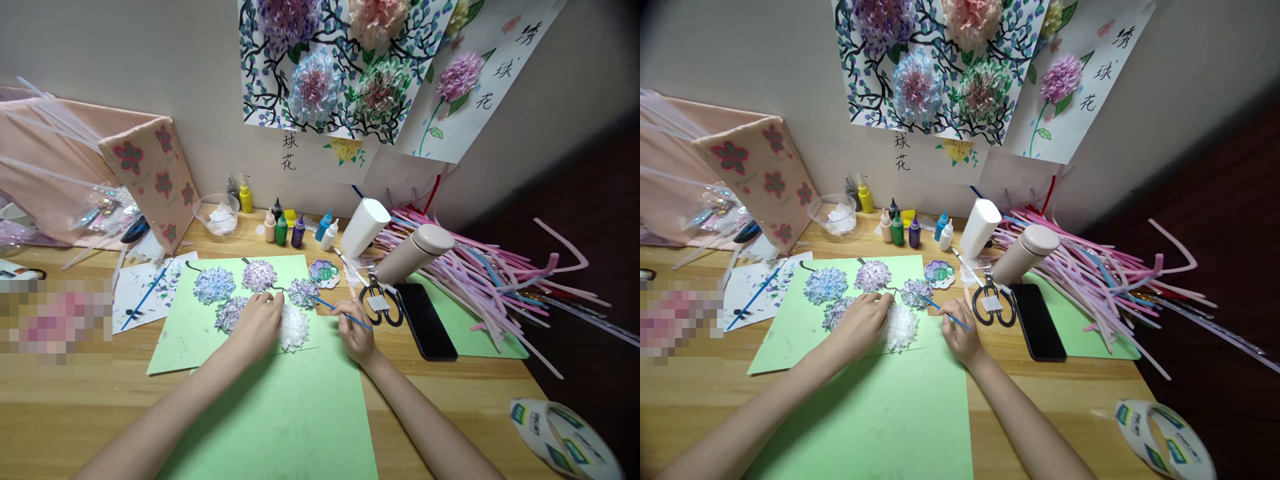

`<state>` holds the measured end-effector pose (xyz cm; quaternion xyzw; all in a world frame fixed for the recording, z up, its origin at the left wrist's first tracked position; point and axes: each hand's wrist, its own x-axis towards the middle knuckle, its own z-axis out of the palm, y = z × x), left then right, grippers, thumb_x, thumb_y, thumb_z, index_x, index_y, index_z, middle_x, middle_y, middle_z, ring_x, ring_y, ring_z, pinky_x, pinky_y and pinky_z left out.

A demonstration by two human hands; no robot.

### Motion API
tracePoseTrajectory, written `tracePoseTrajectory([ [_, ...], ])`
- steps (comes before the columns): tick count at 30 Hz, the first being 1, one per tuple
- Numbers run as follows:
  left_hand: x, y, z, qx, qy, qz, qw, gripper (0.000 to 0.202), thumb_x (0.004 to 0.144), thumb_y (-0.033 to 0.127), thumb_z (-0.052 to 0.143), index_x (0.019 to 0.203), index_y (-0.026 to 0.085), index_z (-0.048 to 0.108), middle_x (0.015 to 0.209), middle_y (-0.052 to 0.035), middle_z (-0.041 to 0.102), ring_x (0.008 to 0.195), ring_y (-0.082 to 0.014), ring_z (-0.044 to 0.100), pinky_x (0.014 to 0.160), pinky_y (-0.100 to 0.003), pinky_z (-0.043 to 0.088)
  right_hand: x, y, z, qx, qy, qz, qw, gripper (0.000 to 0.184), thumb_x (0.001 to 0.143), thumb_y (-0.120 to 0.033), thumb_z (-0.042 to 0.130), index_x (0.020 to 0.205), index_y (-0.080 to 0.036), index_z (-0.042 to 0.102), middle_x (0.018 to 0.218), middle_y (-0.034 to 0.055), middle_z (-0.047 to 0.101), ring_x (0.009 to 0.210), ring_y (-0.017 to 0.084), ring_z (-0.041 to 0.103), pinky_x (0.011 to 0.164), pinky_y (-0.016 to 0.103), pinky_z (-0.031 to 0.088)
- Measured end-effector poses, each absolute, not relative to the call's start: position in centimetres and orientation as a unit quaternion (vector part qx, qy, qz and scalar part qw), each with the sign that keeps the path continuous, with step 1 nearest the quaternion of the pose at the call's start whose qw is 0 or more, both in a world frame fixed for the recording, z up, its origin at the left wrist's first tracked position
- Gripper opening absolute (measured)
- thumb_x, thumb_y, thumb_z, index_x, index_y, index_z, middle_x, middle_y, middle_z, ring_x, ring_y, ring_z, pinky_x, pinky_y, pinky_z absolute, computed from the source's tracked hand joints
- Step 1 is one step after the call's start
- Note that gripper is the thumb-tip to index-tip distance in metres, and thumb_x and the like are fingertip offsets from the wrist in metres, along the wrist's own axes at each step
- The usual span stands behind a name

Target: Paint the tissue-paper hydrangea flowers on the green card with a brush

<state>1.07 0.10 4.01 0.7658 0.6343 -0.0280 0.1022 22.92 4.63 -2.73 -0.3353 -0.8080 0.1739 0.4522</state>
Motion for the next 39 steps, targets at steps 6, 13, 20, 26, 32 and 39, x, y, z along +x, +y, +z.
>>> tracePoseTrajectory([
  [6,1.0,0.1,3.9,0.766,0.634,-0.030,0.100,0.029,0.085,0.003,0.032,0.101,0.011,0.055,0.084,-0.0133,0.065,0.088,-0.0282,0.056,0.075,-0.037,0.038,23.2,4.7,-2.7,-0.363,-0.778,0.128,0.497,0.021,0.088,-0.017,0.036,0.092,-0.026,0.054,0.081,0.0032,0.064,0.080,0.022,0.060,0.073,0.039,0.045],
  [13,1.0,0.0,4.0,0.770,0.629,-0.032,0.099,0.029,0.086,0.003,0.032,0.102,0.010,0.055,0.084,-0.0138,0.064,0.087,-0.0287,0.056,0.075,-0.038,0.039,23.0,5.7,-2.2,-0.465,-0.743,0.173,0.450,0.027,0.096,-0.022,0.030,0.097,-0.024,0.058,0.095,0.0050,0.063,0.094,0.022,0.054,0.083,0.039,0.041],
  [20,1.0,0.1,4.0,0.771,0.629,-0.034,0.096,0.029,0.086,0.003,0.032,0.104,0.009,0.054,0.084,-0.0131,0.065,0.088,-0.0287,0.057,0.075,-0.037,0.039,23.5,6.0,-2.5,-0.489,-0.716,0.148,0.475,0.026,0.096,-0.023,0.031,0.091,-0.023,0.055,0.090,0.0055,0.060,0.090,0.022,0.051,0.081,0.038,0.039],
  [26,1.0,0.2,4.0,0.771,0.629,-0.037,0.092,0.028,0.085,0.002,0.033,0.102,0.010,0.054,0.083,-0.0123,0.065,0.088,-0.0283,0.057,0.074,-0.036,0.039,24.0,6.3,-2.3,-0.481,-0.704,0.116,0.509,0.029,0.096,-0.022,0.028,0.080,-0.022,0.052,0.078,0.0040,0.055,0.082,0.021,0.049,0.075,0.036,0.038],
  [32,1.0,0.1,4.1,0.771,0.630,-0.040,0.088,0.028,0.085,0.002,0.033,0.102,0.010,0.054,0.082,-0.0116,0.065,0.087,-0.0281,0.057,0.074,-0.036,0.039,23.8,6.3,-2.4,-0.473,-0.740,0.088,0.471,0.025,0.095,-0.019,0.029,0.082,-0.022,0.050,0.080,0.0034,0.055,0.082,0.021,0.049,0.076,0.036,0.038],
  [39,1.0,0.3,4.0,0.771,0.629,-0.039,0.087,0.028,0.085,0.002,0.033,0.101,0.010,0.055,0.082,-0.0118,0.065,0.087,-0.0277,0.057,0.073,-0.036,0.039,23.5,6.2,-2.2,-0.448,-0.779,0.054,0.436,0.022,0.093,-0.013,0.030,0.086,-0.023,0.048,0.082,0.0033,0.056,0.084,0.021,0.048,0.078,0.035,0.038],
])
